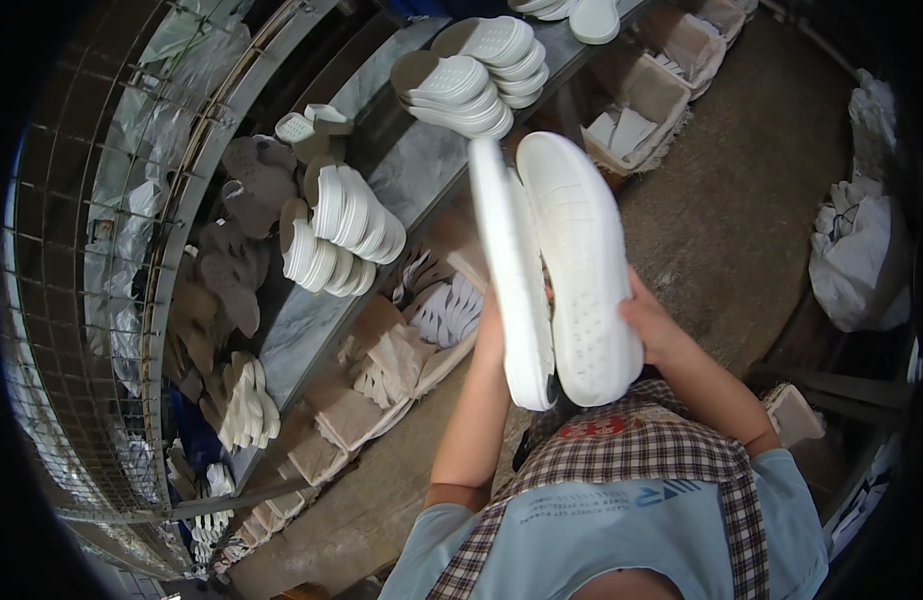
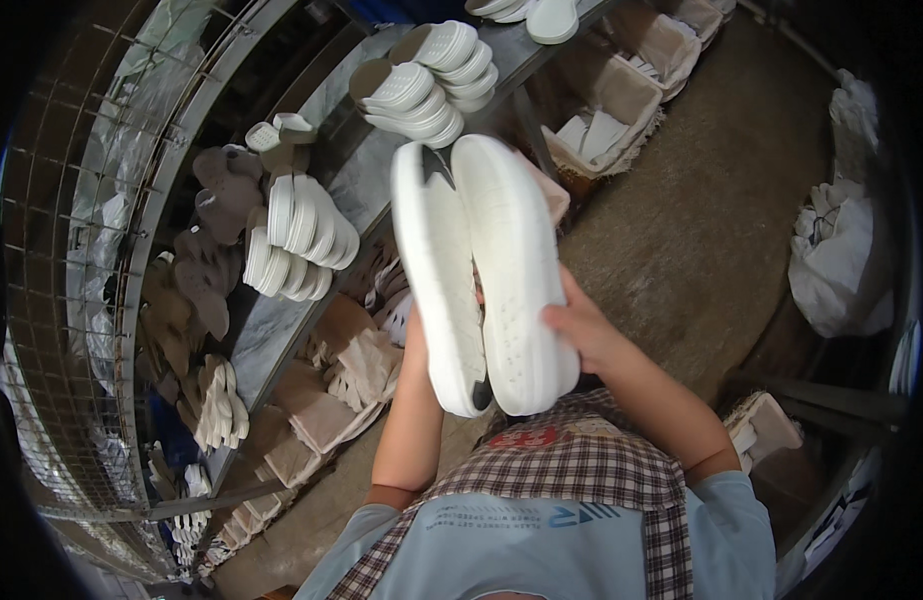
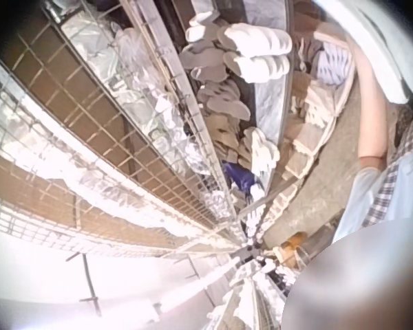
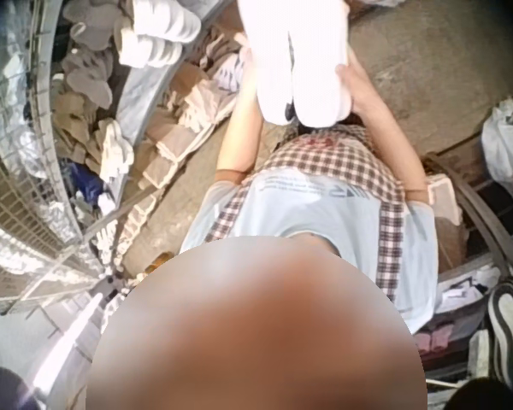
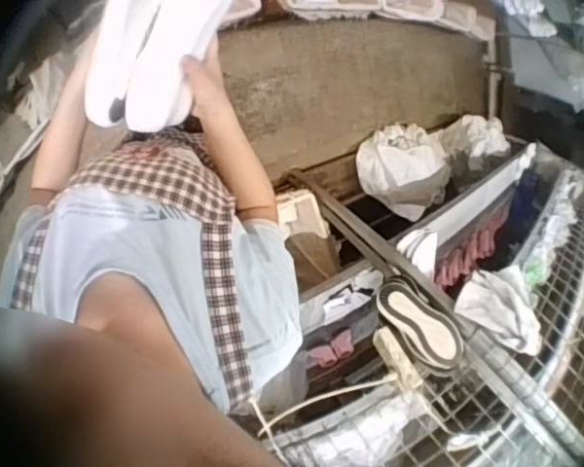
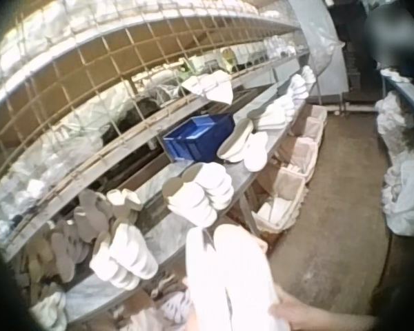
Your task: The person repeatedly picks up white slipper soles from a shelf, turns them over to view the tread and top surfaces, and places them back. The person handles several pairs, including some with black tread patterns, and stacks them on the shelf.
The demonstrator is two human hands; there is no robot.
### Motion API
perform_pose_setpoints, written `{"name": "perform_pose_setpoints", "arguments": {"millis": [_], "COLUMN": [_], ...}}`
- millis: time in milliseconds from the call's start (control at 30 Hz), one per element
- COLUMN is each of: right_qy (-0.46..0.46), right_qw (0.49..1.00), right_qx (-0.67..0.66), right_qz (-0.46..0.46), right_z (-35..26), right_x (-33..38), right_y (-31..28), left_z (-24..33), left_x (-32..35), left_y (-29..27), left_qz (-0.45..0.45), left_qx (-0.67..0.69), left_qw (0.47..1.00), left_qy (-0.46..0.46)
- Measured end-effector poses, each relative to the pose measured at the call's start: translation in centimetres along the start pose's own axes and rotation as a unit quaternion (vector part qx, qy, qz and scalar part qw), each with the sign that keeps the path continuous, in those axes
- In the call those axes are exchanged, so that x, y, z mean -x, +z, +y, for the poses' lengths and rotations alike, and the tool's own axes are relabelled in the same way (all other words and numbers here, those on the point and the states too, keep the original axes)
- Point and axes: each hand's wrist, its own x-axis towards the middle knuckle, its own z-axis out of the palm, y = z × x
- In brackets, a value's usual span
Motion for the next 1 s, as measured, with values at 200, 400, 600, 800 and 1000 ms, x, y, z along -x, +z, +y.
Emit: {"name": "perform_pose_setpoints", "arguments": {"millis": [200, 400, 600, 800, 1000], "right_qy": [0.041, 0.04, 0.047, 0.102, 0.079], "right_qw": [0.965, 0.977, 0.974, 0.973, 0.994], "right_qx": [-0.257, -0.204, -0.223, -0.208, -0.061], "right_qz": [-0.016, -0.048, -0.003, -0.001, 0.054], "right_z": [-0.3, -0.8, -0.1, 0.4, 3.2], "right_x": [1.3, 0.9, 0.5, -1.2, -3.8], "right_y": [-1.4, -2.0, -1.9, -2.1, -0.5], "left_z": [0.7, 2.3, 2.6, 2.3, 0.3], "left_x": [1.1, 1.7, 1.8, 1.4, -0.9], "left_y": [-2.4, -2.3, -2.2, -3.6, -1.9], "left_qz": [-0.232, -0.235, -0.186, -0.173, 0.061], "left_qx": [0.482, 0.492, 0.496, 0.487, -0.354], "left_qw": [0.844, 0.837, 0.848, 0.856, 0.926], "left_qy": [0.041, 0.045, 0.031, 0.024, 0.119]}}
